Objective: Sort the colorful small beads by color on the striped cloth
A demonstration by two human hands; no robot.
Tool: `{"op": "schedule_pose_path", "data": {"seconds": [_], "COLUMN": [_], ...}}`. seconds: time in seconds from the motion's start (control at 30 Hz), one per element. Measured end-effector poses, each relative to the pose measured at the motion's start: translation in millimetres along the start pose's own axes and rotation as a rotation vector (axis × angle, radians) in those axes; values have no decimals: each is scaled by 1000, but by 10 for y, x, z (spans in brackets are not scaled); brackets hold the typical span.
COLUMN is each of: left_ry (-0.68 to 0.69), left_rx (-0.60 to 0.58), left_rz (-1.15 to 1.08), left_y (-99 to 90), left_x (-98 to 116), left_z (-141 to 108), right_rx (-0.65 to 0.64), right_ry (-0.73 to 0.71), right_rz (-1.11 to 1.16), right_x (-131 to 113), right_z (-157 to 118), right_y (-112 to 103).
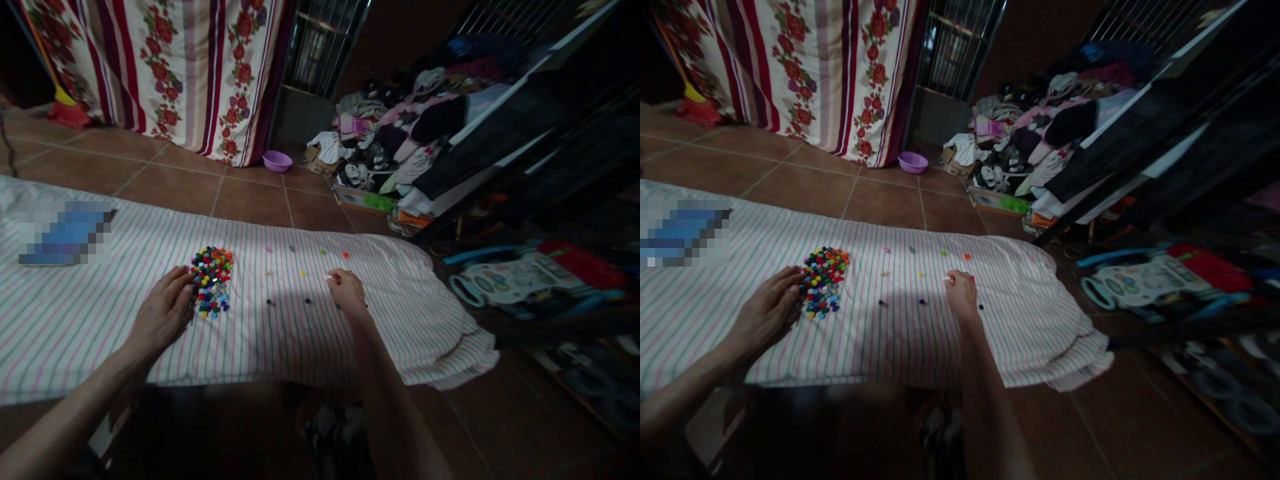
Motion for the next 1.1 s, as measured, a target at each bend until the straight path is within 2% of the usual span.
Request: {"op": "schedule_pose_path", "data": {"seconds": [0.23, 0.37, 0.5, 0.6, 0.7, 0.87, 0.97, 1.1], "left_ry": [-12, -8, 7, 11, -7, -40, -53, -67], "left_rx": [-14, -30, -17, -1, 5, 16, 27, 26], "left_rz": [4, 12, 16, 4, -25, -85, -122, -141], "left_y": [-25, -33, -25, -7, 1, -22, -36, -46], "left_x": [48, 56, 40, 16, -3, -16, -20, -9], "left_z": [3, 9, 11, 9, 10, 6, 1, -1], "right_rx": [34, 99, 209, 229, 139, -158, -271, -299], "right_ry": [-4, -37, -141, -305, -506, -695, -801, -914], "right_rz": [28, 33, 115, 221, 297, 261, 260, 260], "right_x": [33, -51, -342, -697, -1096, -1641, -1844, -2005], "right_z": [9, -20, -136, -319, -578, -1014, -1199, -1347], "right_y": [-15, -94, -114, -31, 90, 208, 225, 256]}}
Point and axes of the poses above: each hand's wrist, its own z-axis towards the middle knuckle, its own y-axis out of the palm, x = y × z, the point moved 1 cm from there along z, towards the middle knuckle, and after that the axes turned 2 degrees about y, right-handed, at the moved point
